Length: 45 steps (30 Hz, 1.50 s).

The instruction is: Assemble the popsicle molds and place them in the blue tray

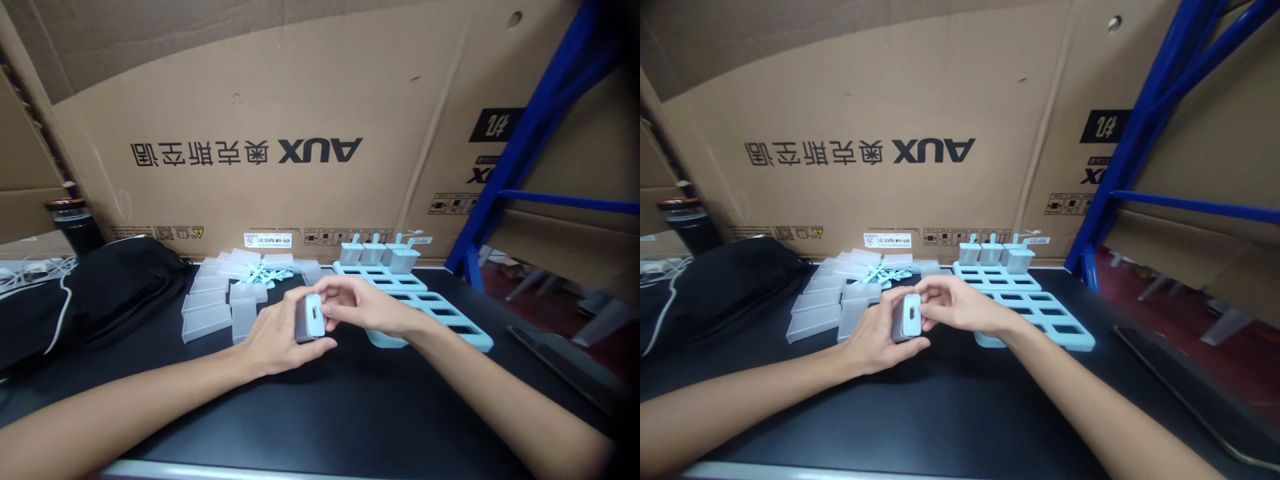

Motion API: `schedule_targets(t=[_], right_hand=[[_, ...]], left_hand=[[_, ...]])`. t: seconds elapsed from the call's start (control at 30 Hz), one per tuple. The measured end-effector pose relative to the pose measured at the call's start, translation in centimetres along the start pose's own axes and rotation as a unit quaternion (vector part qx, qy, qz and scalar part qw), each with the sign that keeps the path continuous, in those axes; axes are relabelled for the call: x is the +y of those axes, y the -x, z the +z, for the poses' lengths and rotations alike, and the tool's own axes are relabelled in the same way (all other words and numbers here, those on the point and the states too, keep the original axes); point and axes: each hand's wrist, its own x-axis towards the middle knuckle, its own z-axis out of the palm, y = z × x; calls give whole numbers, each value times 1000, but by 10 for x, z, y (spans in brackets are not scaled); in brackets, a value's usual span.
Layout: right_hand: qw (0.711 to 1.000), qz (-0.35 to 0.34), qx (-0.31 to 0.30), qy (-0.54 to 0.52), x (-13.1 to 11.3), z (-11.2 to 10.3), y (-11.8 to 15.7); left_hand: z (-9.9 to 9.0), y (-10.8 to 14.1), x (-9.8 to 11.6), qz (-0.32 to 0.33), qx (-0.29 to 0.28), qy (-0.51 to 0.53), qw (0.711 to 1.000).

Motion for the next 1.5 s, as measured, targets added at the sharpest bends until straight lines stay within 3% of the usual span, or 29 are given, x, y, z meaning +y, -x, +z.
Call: schedule_targets(t=[0.1,0.2,0.33,0.43,0.57,0.67,0.73,0.87,0.93,1.1,1.3,1.4,1.5], right_hand=[[1000,16,-8,-14,5,-1,0],[997,54,-55,30,5,-5,1],[989,74,-96,86,3,-10,5],[969,83,-116,203,0,-17,11],[894,57,-39,443,-7,-32,6],[857,7,11,516,-12,-35,-25],[820,-24,14,572,-10,-28,-58],[709,-41,-22,703,8,-5,-124],[684,-30,-46,727,19,5,-145],[679,-20,-56,731,34,15,-159],[679,-40,-40,732,29,8,-155],[688,-80,-3,722,16,-1,-142],[694,-119,51,709,4,-15,-109]], left_hand=[[-5,-1,2,30,-49,-1,998],[-6,-1,5,63,-90,-23,994],[-5,0,10,94,-110,-85,986],[-5,0,14,110,-115,-135,978],[-4,3,17,128,-126,-171,969],[-3,3,17,131,-143,-196,961],[-4,1,17,129,-161,-207,956],[-6,-1,17,135,-187,-211,950],[-6,-1,17,143,-194,-210,947],[-5,0,16,147,-190,-213,947],[-4,-1,18,133,-198,-221,946],[-6,-2,16,159,-203,-227,939],[-7,-3,14,193,-205,-221,934]])
